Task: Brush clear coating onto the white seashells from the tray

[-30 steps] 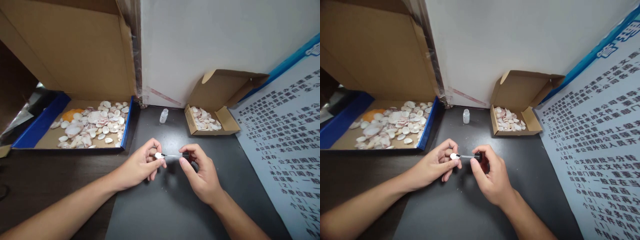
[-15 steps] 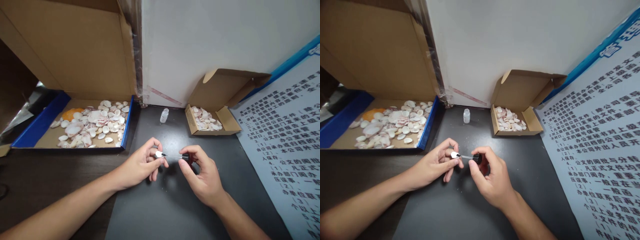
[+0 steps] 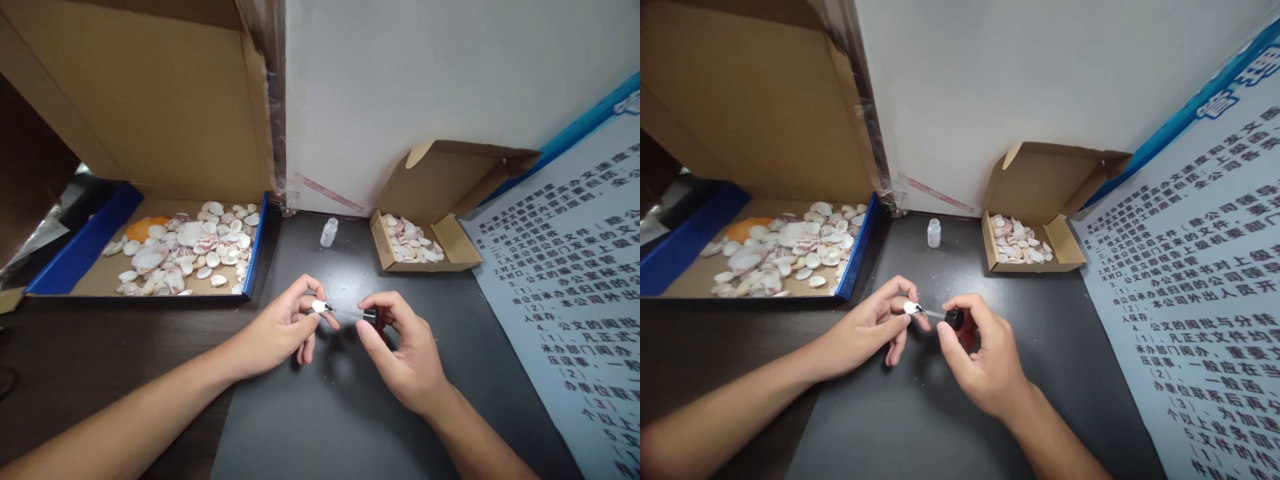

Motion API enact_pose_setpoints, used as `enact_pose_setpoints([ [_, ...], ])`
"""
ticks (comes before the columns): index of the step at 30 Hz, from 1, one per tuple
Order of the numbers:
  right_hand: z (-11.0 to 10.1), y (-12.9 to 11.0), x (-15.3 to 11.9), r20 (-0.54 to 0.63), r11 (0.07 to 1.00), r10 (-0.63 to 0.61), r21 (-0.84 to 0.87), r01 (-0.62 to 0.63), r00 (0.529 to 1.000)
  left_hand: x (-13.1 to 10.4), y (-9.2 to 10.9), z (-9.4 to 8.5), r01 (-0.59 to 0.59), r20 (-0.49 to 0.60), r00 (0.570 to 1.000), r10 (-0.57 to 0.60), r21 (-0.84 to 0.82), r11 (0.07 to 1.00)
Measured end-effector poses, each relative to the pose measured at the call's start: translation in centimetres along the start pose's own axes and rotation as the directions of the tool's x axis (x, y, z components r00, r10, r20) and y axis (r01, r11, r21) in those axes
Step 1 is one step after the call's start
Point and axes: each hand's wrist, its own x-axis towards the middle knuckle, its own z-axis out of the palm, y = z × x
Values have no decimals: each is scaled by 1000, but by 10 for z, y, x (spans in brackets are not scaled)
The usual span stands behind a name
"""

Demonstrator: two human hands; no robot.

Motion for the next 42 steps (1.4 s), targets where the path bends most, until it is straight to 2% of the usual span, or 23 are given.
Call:
enact_pose_setpoints([
  [18, 0, 1, -1, 3, 1000, -12, -1, 12, 1000, 1, -3, -2, -12, 3, 1000, 12, -44, 999],
  [25, 0, 3, -1, -89, 1000, -1, -17, -1, 996, 2, -3, -1, -22, 2, 1000, 22, -36, 999],
  [30, 0, 3, -1, -62, 1000, -20, -5, 20, 998, 2, -8, -2, -31, -47, 998, 31, 11, 999],
  [33, 1, 2, 0, -93, 1000, -9, -18, 8, 996, 2, -10, -4, -3, -78, 997, 7, 53, 999],
  [35, 1, 2, 0, -103, 1000, -13, -8, 12, 995, 2, -10, -5, 2, -79, 997, 2, 51, 999],
  [39, 1, 1, 0, -51, 1000, -28, -8, 27, 998, 2, -9, -4, -23, -81, 996, 26, 30, 999],
  [42, 2, 1, -1, -65, 1000, -16, -23, 15, 998, 3, -8, -3, -25, -79, 997, 27, 20, 999],
])
